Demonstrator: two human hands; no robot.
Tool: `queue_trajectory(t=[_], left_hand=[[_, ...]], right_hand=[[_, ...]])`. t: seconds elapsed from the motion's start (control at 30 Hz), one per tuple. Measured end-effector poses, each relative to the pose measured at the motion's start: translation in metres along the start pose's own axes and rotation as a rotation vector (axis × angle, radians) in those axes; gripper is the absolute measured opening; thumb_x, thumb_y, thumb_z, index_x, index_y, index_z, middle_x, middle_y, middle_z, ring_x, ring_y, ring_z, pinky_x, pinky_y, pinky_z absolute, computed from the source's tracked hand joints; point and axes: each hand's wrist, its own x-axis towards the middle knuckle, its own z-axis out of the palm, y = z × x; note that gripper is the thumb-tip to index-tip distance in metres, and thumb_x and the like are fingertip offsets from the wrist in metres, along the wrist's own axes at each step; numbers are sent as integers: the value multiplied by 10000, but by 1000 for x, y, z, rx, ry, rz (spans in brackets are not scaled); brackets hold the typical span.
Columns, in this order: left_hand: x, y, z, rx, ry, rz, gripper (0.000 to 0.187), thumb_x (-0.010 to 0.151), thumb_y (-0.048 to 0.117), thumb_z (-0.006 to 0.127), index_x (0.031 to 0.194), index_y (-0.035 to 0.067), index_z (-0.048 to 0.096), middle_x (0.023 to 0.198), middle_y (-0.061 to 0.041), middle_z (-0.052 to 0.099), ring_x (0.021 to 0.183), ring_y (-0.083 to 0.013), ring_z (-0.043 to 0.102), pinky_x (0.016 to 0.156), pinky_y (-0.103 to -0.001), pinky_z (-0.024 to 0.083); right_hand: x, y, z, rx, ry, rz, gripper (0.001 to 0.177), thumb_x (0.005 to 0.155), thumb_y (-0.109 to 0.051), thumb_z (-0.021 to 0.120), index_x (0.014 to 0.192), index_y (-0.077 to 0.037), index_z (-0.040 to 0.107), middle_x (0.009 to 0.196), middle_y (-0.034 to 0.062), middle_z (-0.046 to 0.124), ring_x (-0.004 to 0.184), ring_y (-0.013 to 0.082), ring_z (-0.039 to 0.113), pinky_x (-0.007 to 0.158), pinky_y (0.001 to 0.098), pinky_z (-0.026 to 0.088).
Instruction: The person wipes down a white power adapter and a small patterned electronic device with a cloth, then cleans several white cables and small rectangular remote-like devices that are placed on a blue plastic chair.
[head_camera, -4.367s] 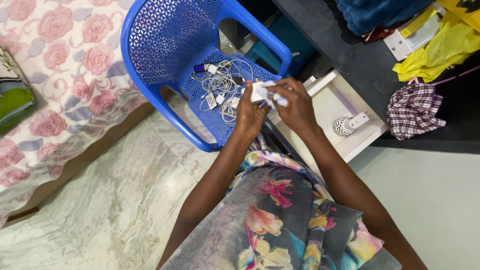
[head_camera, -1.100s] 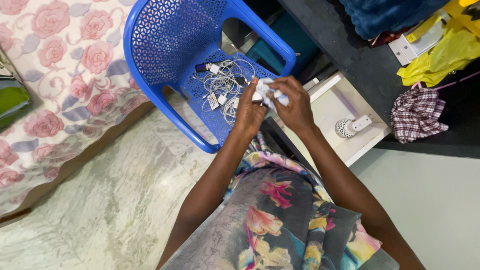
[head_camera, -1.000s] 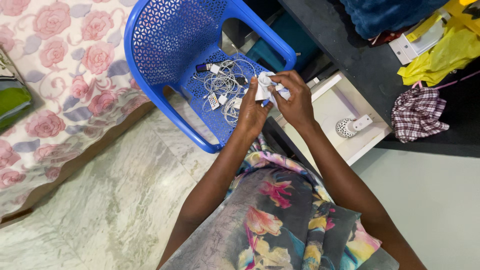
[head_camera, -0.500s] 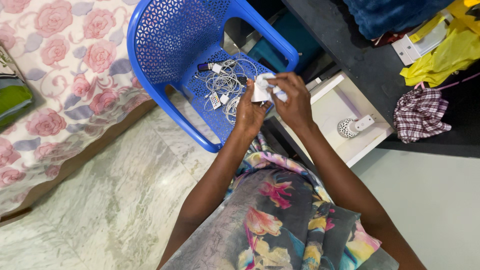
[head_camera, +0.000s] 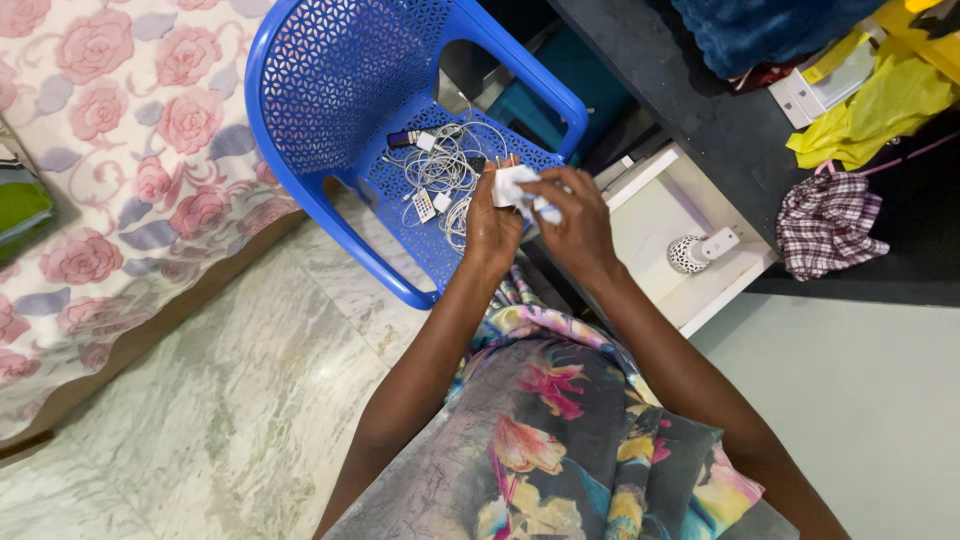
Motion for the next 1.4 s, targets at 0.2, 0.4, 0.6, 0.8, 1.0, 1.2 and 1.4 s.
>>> queue_trajectory(t=[0.2,0.4,0.6,0.8,1.0,1.2,1.4], left_hand=[[-8,-2,13,35,-4,-9,374,1006,405,610,1189,80,631,1085,-61,689,979,-176,640,837,-339,520],[0,0,2,85,-17,15,454,983,442,692,1196,44,640,1022,-109,673,925,-202,629,823,-347,525],[-8,-5,17,112,-12,-3,452,985,431,661,1227,50,633,1103,-77,679,1000,-171,644,862,-345,534],[-9,-6,19,124,-6,3,466,1011,467,594,1210,48,637,1083,-89,679,960,-177,644,839,-345,542],[1,-4,-2,95,58,22,474,1051,464,576,1210,23,646,1054,-80,668,936,-181,634,806,-343,538],[-8,-5,10,150,40,-15,447,1036,488,533,1154,68,629,1012,-63,681,892,-176,641,716,-343,514],[6,-5,0,87,121,-5,476,1035,492,540,1162,44,635,1015,-78,677,878,-191,633,722,-359,523]], right_hand=[[6,6,-4,-20,38,20,365,802,21,784,1139,-119,762,1135,88,669,1063,323,626,902,420,518],[-12,-4,0,-2,-42,3,455,735,71,740,1129,-154,776,1143,88,676,1073,329,626,916,429,523],[9,14,-8,-30,22,58,376,798,35,778,1128,-145,772,1123,73,680,1053,307,637,866,408,536],[8,11,-7,-27,48,15,345,827,7,797,1143,-128,777,1112,82,675,1047,310,635,874,421,531],[-4,2,-7,84,-60,18,390,783,34,759,1132,-138,785,1137,97,686,1070,311,648,894,406,536],[16,19,-8,147,-5,36,323,835,15,781,1134,-105,755,1163,105,689,1116,306,658,917,402,535],[4,8,0,141,-17,32,334,818,25,773,1127,-102,772,1139,112,681,1082,311,656,876,397,541]])
